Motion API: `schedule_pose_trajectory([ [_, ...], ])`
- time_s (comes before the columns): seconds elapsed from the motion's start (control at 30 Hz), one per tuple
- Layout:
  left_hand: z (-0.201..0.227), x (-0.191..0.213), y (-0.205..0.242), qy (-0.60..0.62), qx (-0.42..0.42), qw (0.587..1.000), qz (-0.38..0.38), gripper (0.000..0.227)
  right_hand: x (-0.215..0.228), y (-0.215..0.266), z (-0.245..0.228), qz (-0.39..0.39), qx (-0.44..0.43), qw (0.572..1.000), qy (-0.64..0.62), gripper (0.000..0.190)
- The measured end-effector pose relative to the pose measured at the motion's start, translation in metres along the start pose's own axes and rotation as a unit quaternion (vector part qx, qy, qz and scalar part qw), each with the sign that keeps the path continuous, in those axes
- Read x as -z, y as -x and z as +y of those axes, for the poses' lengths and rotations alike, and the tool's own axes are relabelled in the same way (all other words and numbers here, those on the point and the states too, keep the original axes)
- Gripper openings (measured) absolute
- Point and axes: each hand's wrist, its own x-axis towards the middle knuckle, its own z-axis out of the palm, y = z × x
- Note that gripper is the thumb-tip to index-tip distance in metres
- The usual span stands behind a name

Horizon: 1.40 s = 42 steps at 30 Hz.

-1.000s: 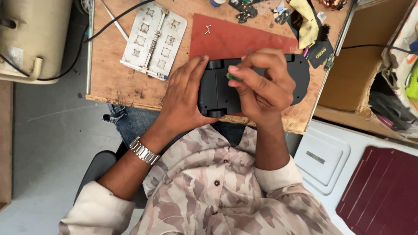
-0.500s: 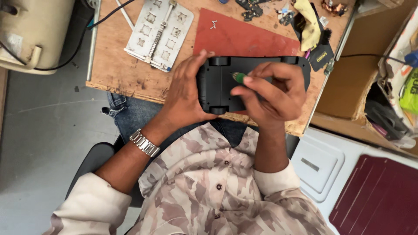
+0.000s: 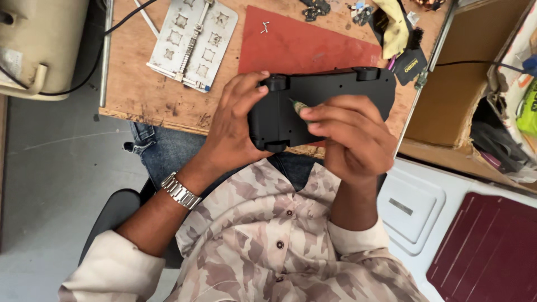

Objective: The person uses a green screwdriver to remove screws from the bottom of a black electronic device. After removing the screws, they open the casing to reveal the internal components, including a purple battery and circuit board.

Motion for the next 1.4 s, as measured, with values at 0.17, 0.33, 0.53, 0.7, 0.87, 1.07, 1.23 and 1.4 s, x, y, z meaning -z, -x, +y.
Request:
schedule_pose_trajectory([
  [0.17, -0.001, 0.005, -0.002, -0.007, 0.036, 0.999, -0.009, 0.113, -0.021, -0.008, 0.019, 0.048, 0.011, 0.998, -0.033, 0.031],
  [0.33, 0.0, 0.008, -0.005, 0.019, 0.063, 0.998, -0.007, 0.118, -0.025, -0.014, 0.024, 0.015, -0.021, 0.999, -0.031, 0.021],
  [0.53, -0.001, 0.008, -0.005, 0.007, 0.052, 0.999, -0.016, 0.109, 0.01, -0.041, 0.025, -0.187, -0.061, 0.969, -0.147, 0.03],
  [0.7, 0.0, 0.008, -0.008, -0.004, 0.065, 0.997, -0.032, 0.1, 0.011, -0.037, 0.015, -0.16, -0.029, 0.982, -0.098, 0.02],
  [0.87, 0.002, 0.009, -0.009, -0.023, 0.083, 0.995, -0.053, 0.092, -0.002, -0.029, 0.023, -0.058, -0.025, 0.993, -0.102, 0.023],
  [1.07, 0.004, 0.011, -0.013, -0.03, 0.086, 0.994, -0.061, 0.095, 0.008, -0.029, 0.024, -0.108, -0.035, 0.981, -0.155, 0.036],
  [1.23, 0.003, 0.008, -0.012, -0.018, 0.089, 0.995, -0.052, 0.102, 0.01, -0.03, 0.024, -0.118, -0.093, 0.96, -0.238, 0.026],
  [1.4, 0.001, 0.007, -0.012, -0.03, 0.082, 0.994, -0.061, 0.102, -0.001, -0.031, 0.036, -0.012, 0.058, 0.993, -0.103, 0.023],
])
